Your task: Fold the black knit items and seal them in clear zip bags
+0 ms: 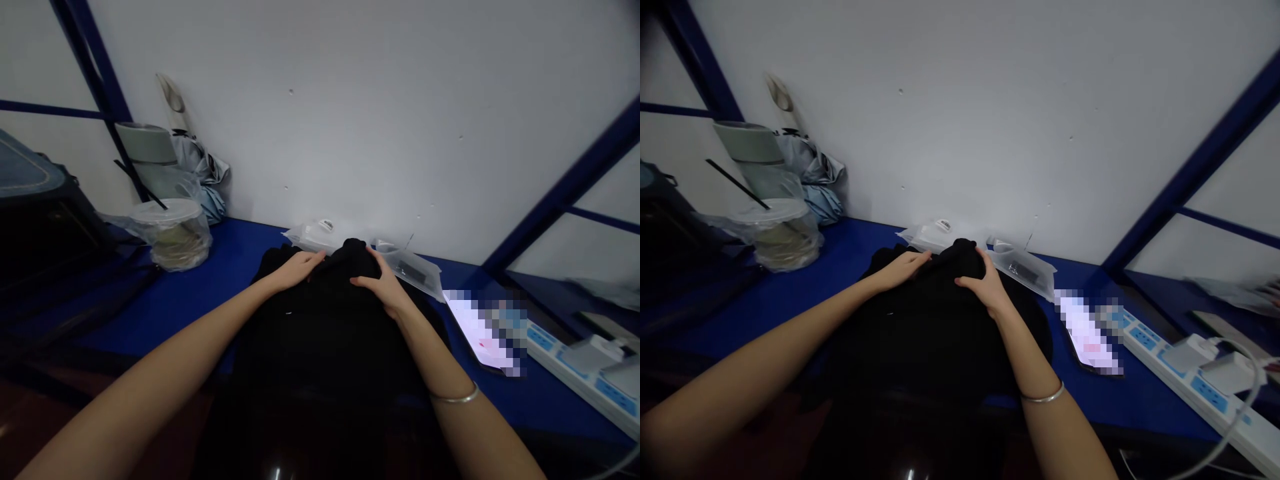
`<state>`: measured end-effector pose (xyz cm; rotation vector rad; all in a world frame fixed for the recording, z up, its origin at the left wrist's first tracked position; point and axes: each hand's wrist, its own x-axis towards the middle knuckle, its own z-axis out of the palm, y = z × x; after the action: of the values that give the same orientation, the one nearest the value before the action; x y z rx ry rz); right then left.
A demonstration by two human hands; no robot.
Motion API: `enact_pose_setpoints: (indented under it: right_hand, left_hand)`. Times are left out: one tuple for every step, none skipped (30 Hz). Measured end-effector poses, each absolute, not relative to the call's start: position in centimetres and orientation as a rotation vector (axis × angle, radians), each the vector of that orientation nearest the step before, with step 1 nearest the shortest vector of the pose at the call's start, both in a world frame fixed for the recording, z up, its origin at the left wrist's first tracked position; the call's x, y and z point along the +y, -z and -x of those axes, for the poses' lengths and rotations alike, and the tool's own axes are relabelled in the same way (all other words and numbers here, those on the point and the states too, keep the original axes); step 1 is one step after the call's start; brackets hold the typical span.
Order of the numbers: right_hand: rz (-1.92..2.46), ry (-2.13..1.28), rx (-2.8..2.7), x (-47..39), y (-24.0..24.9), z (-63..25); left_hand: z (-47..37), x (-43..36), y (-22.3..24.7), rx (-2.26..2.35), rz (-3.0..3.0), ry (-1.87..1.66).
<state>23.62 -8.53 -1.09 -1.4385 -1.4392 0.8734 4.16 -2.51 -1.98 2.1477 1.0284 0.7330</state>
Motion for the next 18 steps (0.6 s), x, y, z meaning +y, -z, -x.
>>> enact_pose_setpoints:
  right_hand:
    - [1.445, -0.895, -1.413, -8.5, 0.8, -24.0]
    - [1.468, -0.886, -1.388, -8.5, 0.6, -24.5]
    - [1.505, -0.845, -1.369, -8.5, 0.3, -25.1]
    - [1.549, -0.784, -1.362, -8.6, 0.0, -25.8]
    - [1.595, -0.699, -1.366, -8.6, -0.2, -26.4]
    - [1.631, -0.607, -1.389, -8.6, -0.4, -27.0]
    - [1.661, -0.517, -1.418, -8.7, -0.5, -27.5]
    - [1.692, -0.429, -1.447, -8.7, -0.6, -27.8]
    - [1.729, -0.349, -1.47, -8.8, -0.6, -27.8]
    - [1.775, -0.271, -1.477, -9.0, -0.6, -27.7]
    - [1.821, -0.195, -1.471, -9.1, -0.6, -27.3]
    - [1.85, -0.119, -1.459, -9.3, -0.6, -26.8]
    - [1.853, -0.038, -1.452, -9.5, -0.5, -26.2]
    - [1.807, 0.051, -1.469, -9.6, -0.4, -25.5]
    - [1.722, 0.142, -1.511, -9.8, -0.2, -24.9]
    - [1.603, 0.231, -1.569, -9.8, 0.0, -24.3]
    - [1.463, 0.309, -1.634, -9.8, 0.3, -23.8]
    - [1.322, 0.366, -1.697, -9.8, 0.7, -23.4]
  left_hand:
    - [-4.0, -2.4, 1.8, 1.014, -2.157, -0.755]
    - [-3.9, -2.3, 1.7, 1.028, -2.189, -0.781]
    - [-3.7, -2.1, 1.5, 1.081, -2.243, -0.811]
    - [-3.5, -2.0, 1.3, 1.171, -2.312, -0.837]
    - [-3.3, -1.9, 1.2, 1.287, -2.387, -0.851]
    - [-3.1, -1.9, 1.0, 1.406, -2.458, -0.845]
    - [-3.0, -1.9, 0.9, 1.511, -2.51, -0.821]
    - [-2.9, -1.9, 0.9, 1.584, -2.54, -0.781]
    - [-2.9, -2.0, 0.8, 1.62, -2.549, -0.738]
    - [-3.0, -2.2, 0.8, 1.63, -2.538, -0.708]
    - [-3.1, -2.3, 0.9, 1.63, -2.513, -0.695]
    - [-3.3, -2.4, 0.9, 1.62, -2.476, -0.694]
    - [-3.5, -2.6, 1.0, 1.595, -2.431, -0.704]
    - [-3.7, -2.6, 1.1, 1.552, -2.375, -0.723]
    - [-3.9, -2.7, 1.2, 1.494, -2.312, -0.755]
    - [-4.1, -2.7, 1.3, 1.425, -2.245, -0.796]
    - [-4.3, -2.6, 1.4, 1.353, -2.178, -0.845]
    - [-4.4, -2.5, 1.4, 1.283, -2.113, -0.89]
